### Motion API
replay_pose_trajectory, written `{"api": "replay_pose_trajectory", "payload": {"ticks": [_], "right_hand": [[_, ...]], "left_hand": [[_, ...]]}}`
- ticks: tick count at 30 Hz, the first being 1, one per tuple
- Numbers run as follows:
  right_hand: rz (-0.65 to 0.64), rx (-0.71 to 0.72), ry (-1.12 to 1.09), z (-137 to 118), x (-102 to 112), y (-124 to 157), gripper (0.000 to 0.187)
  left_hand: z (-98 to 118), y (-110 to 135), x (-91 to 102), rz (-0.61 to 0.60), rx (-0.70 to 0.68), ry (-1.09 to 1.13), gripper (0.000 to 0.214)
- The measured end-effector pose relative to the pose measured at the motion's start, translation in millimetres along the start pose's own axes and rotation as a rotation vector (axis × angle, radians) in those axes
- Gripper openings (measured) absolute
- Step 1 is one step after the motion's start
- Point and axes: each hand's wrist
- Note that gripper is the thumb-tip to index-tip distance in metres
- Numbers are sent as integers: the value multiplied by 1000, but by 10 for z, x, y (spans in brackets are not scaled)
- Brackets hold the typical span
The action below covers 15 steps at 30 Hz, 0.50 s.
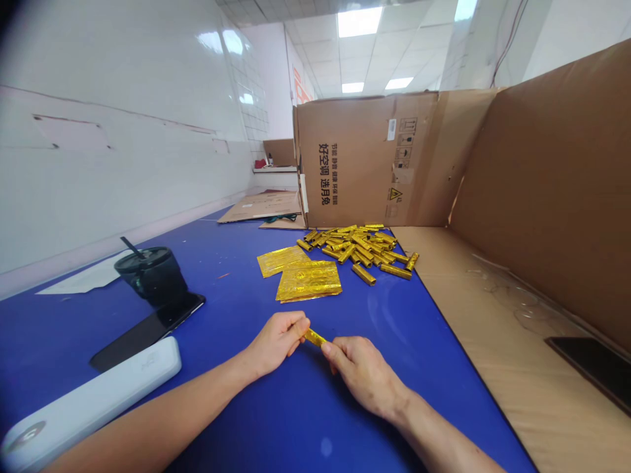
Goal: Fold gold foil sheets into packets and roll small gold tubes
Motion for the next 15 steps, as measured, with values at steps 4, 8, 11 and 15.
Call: {"api": "replay_pose_trajectory", "payload": {"ticks": [4,8,11,15], "right_hand": [[178,88,184,3,16,-2,41],[211,107,257,22,33,-7,40],[221,115,294,56,32,-23,39],[338,166,476,111,28,-40,38]], "left_hand": [[-12,-20,21,30,14,4,40],[-22,-25,26,56,35,22,42],[-43,-34,41,78,60,47,43],[-57,-46,58,74,113,110,48]]}}
Point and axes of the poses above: each hand's wrist, its own y-axis away from the middle knuckle, its own x-axis out of the back of the hand, z = x × y, and after that the axes turned 13 degrees about -x, right-handed
